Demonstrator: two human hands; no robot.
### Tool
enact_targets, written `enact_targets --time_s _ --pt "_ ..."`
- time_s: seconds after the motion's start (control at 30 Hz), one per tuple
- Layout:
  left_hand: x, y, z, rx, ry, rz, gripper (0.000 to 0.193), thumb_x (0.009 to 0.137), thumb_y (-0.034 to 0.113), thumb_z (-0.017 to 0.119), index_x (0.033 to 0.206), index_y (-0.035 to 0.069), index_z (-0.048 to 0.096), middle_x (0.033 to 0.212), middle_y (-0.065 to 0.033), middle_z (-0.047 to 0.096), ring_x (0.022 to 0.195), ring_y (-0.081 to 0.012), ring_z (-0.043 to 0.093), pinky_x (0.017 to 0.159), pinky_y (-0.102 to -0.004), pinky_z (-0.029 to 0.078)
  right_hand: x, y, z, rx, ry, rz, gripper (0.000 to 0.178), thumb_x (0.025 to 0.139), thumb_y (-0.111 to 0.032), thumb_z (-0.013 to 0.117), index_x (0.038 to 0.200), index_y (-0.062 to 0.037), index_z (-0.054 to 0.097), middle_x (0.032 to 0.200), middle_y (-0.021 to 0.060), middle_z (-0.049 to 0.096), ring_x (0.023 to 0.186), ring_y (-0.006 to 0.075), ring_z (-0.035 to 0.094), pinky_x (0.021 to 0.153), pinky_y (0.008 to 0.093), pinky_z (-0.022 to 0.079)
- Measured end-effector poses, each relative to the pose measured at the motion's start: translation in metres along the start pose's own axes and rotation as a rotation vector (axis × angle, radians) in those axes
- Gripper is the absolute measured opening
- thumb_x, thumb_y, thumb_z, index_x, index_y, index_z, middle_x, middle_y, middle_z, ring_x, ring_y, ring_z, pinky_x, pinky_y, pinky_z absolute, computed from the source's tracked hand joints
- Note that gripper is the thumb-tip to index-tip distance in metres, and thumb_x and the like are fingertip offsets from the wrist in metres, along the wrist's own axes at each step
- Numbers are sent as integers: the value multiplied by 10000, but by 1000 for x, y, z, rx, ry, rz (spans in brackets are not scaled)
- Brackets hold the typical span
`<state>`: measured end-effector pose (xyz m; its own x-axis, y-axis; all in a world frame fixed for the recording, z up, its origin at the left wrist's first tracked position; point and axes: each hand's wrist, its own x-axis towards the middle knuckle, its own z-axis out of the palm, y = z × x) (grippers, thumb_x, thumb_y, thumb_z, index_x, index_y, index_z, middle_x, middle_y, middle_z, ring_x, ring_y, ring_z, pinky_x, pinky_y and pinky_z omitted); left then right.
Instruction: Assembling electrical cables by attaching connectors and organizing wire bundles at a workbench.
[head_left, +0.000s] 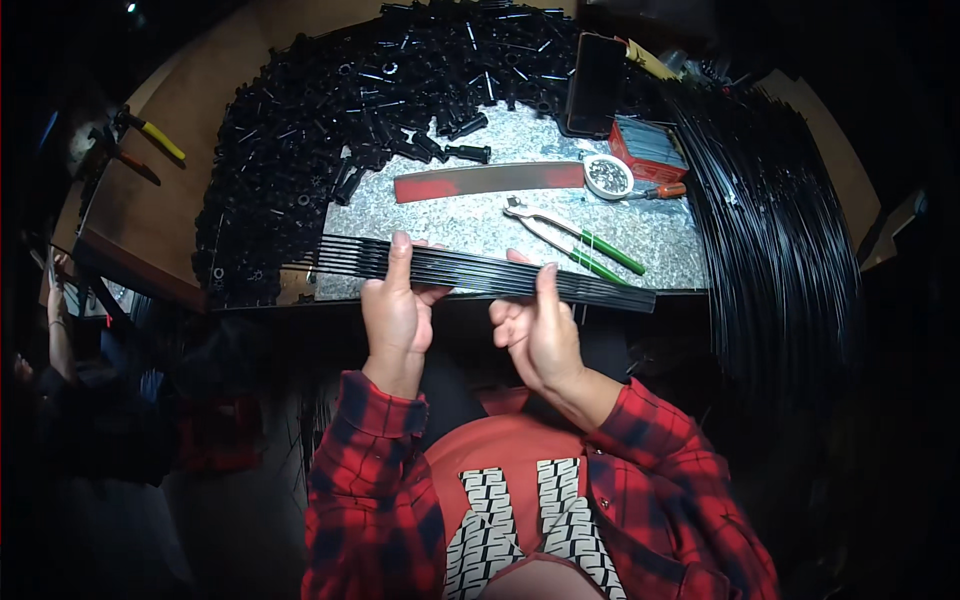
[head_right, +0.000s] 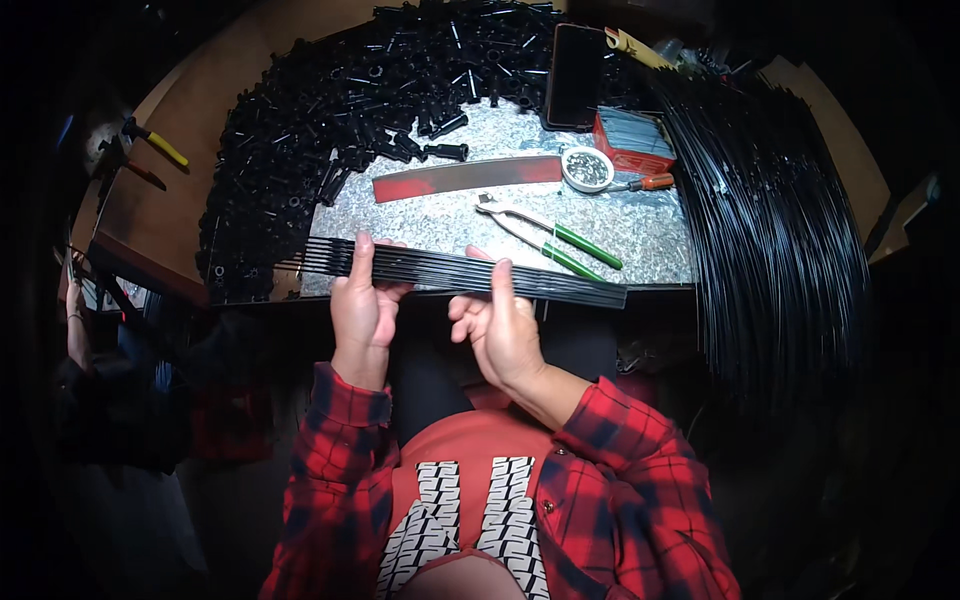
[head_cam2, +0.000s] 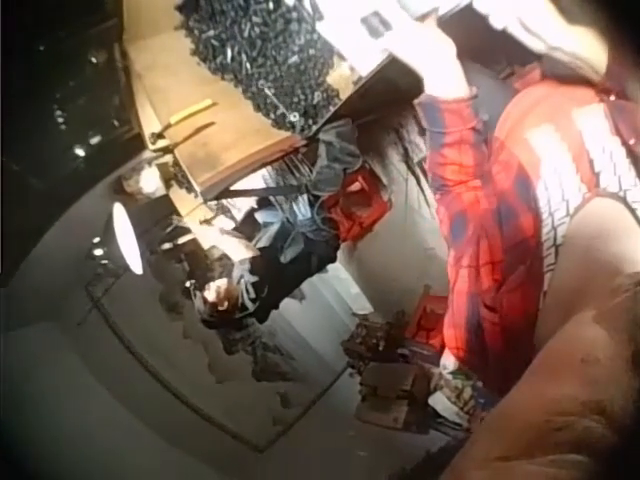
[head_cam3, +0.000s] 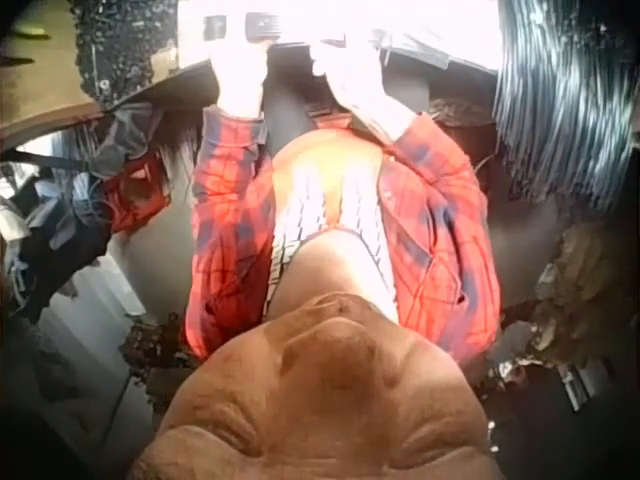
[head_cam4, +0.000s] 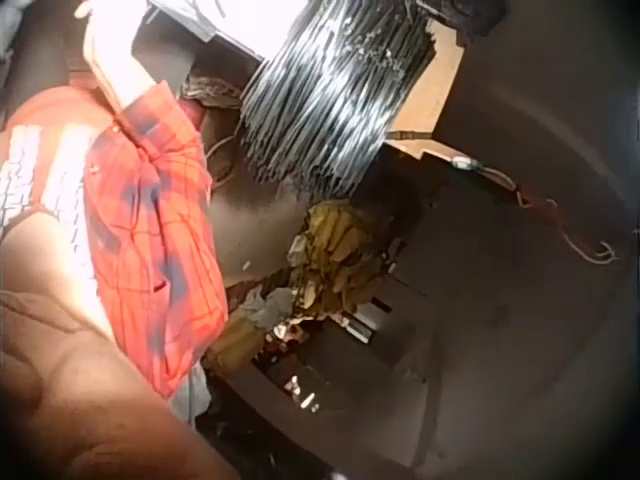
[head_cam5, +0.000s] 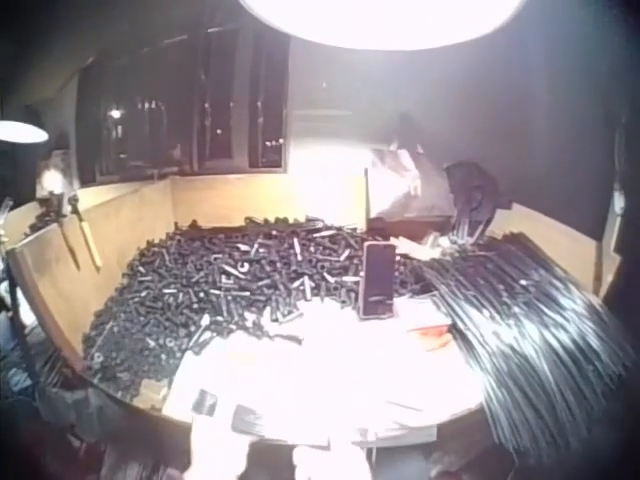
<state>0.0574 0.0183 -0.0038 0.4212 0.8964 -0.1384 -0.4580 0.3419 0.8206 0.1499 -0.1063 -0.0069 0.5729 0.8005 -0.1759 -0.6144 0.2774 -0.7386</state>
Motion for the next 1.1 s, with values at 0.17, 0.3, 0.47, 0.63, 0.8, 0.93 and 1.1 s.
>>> enact_targets --time_s 0.17,0.3,0.47,0.63,0.8,0.93,1.1 --pt "-25 1 18 -22 -156 -140 461 980 387 470 1015 -59 581 959 -154 639 830 -251 678 657 -349 585 18 -32 -14 -92 112 -134 471 1011 -397 365 1110 25 550 685 66 560 534 115 529 474 225 459" --pt "-47 6 10 173 -460 -361 492 996 343 435 1169 -111 512 1113 -231 613 930 -278 668 758 -341 579 35 -105 -13 -365 89 -250 433 981 -370 451 1012 33 608 567 44 556 399 99 498 385 217 433" --pt "-75 18 10 346 -687 -473 362 969 209 525 1196 -72 543 1023 -207 659 866 -224 682 745 -291 560 43 -181 0 -739 -166 -402 443 991 -330 442 954 56 657 606 60 596 416 82 512 372 186 420" --pt "-78 45 19 465 -710 -258 292 960 182 544 1133 -49 590 930 -162 687 695 -125 645 632 -221 517 31 -184 18 -1119 -455 -276 305 958 -235 526 909 24 678 697 40 617 493 68 526 406 207 406" --pt "-64 76 33 508 -476 281 196 936 119 584 1080 -8 622 867 -60 688 673 -46 583 593 -175 449 37 -131 3 -1351 -824 -549 305 910 -256 601 788 23 573 547 145 503 414 268 468 430 372 367" --pt "-36 86 45 573 -348 509 201 924 101 597 1081 -24 605 935 -83 680 853 -101 627 759 -223 478 46 -88 -20 -1553 -893 -363 471 914 -297 586 592 39 512 502 209 452 440 341 470 457 423 372" --pt "-23 90 62 532 -560 401 360 919 5 544 1267 -43 466 1148 -148 621 1096 -169 579 940 -283 457 38 -76 -4 -1345 -954 -296 387 913 -273 593 678 27 526 557 199 500 496 344 527 497 418 414"
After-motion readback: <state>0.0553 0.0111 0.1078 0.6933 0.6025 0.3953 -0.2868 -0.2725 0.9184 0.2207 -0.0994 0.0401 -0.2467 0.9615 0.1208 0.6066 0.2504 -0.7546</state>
